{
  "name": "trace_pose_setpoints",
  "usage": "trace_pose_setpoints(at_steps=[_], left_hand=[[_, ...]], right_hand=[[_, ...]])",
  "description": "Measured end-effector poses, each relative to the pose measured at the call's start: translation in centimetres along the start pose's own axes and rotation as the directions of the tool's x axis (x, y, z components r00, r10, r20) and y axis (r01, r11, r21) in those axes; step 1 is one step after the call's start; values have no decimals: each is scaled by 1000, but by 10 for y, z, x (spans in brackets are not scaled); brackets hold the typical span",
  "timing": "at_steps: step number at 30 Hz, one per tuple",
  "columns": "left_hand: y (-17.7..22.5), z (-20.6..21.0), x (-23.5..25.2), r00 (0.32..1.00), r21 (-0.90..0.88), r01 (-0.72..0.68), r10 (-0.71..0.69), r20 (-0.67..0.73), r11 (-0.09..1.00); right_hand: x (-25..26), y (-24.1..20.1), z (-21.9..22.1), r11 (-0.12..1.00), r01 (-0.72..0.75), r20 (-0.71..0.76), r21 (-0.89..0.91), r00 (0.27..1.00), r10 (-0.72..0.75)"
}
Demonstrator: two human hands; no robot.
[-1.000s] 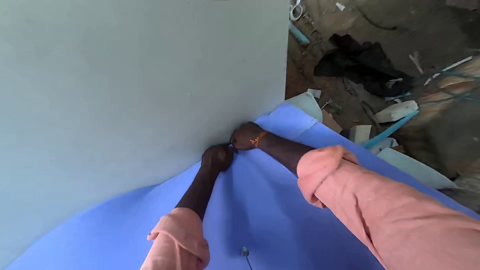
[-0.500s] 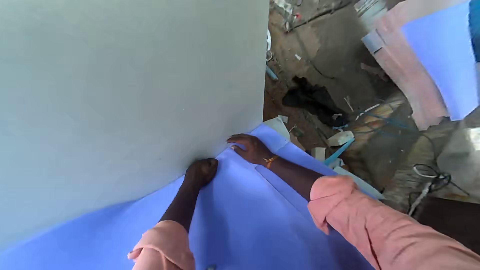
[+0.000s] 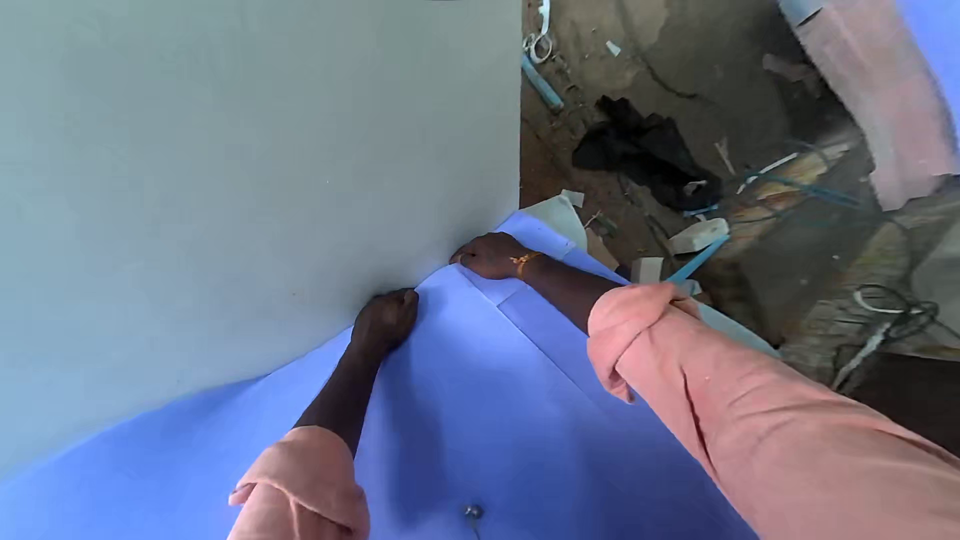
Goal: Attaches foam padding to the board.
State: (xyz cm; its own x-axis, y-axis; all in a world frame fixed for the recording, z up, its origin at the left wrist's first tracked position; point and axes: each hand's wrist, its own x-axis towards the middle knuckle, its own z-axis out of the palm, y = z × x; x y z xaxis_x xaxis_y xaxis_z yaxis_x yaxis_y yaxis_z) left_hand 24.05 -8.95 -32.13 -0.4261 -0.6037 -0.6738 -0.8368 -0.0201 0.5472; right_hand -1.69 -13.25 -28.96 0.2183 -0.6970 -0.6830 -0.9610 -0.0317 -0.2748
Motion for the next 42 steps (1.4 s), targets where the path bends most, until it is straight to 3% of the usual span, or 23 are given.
trace_pose_setpoints(at_steps=[2, 4, 8, 11, 13, 16, 18, 22, 23, 24, 25, 26, 29, 32, 33, 34, 35, 36, 38, 42], left_hand=[[-2, 1, 3, 998, -9, -33, 33, -48, 999], [-3, -1, 2, 998, -5, -45, 45, -48, 999], [-2, -4, 6, 1000, -20, -18, 19, 15, 1000], [-1, 2, -1, 1000, -9, -17, 17, -12, 1000], [-1, -7, 3, 999, -6, -11, 10, -41, 1000], [1, 1, 2, 998, -16, -46, 45, -51, 999], [-1, 3, 5, 998, -17, -24, 23, -62, 1000], [7, 3, -6, 996, 4, -5, 5, -90, 1000], [6, 5, -14, 993, -7, -13, 12, -116, 1000], [5, 7, -16, 987, -20, -24, 21, -160, 1000], [2, 8, -16, 978, -29, -27, 20, -205, 999], [1, 11, -17, 970, -38, -31, 21, -242, 999], [17, 2, -42, 965, -121, -68, 35, -260, 990], [40, -25, -82, 988, -203, -63, 32, -148, 977], [33, -22, -83, 977, -174, -104, 68, -201, 979], [9, -3, -72, 910, -90, -209, 160, -384, 974], [-16, 7, -69, 867, -54, -262, 211, -452, 964], [-42, 9, -83, 871, -28, -248, 211, -444, 968], [-104, 6, -143, 902, 57, -100, 115, -417, 993], [-235, -39, -239, 812, 283, 276, -65, -580, 918]], right_hand=[[-16, 12, 7, 996, 46, -283, 74, 959, -23], [-17, 13, 15, 998, -69, -402, -1, 913, 63], [4, 9, 3, 963, -210, -122, -170, 974, 191], [12, 12, -8, 964, -215, 64, -154, 972, 227], [-2, 14, -16, 991, -86, 36, -102, 995, 90], [-90, -5, 20, 981, -2, -78, -196, 997, -14], [-108, -15, 41, 967, 7, -172, -255, 984, -52], [-133, -37, 37, 979, -9, -167, -203, 986, -26], [-159, -65, 21, 979, -48, -53, -197, 998, 38], [-173, -105, -16, 946, -153, 330, -287, 911, 248], [-194, -96, 19, 969, -75, 48, -236, 995, 89], [-197, -83, 48, 976, -22, -127, -218, 992, -6], [-190, -71, 63, 970, -5, -164, -245, 986, -37], [-194, -65, 63, 971, 36, -234, -234, 968, -93], [-191, -64, 64, 970, 46, -260, -237, 959, -109], [-186, -65, 65, 970, 39, -268, -242, 958, -106], [-180, -66, 66, 969, 25, -269, -247, 958, -94], [-174, -73, 69, 967, 7, -268, -253, 960, -77], [-160, -113, 84, 970, 57, -264, -238, 957, -121], [-88, -268, 132, 901, 417, -203, -118, 878, -433]])
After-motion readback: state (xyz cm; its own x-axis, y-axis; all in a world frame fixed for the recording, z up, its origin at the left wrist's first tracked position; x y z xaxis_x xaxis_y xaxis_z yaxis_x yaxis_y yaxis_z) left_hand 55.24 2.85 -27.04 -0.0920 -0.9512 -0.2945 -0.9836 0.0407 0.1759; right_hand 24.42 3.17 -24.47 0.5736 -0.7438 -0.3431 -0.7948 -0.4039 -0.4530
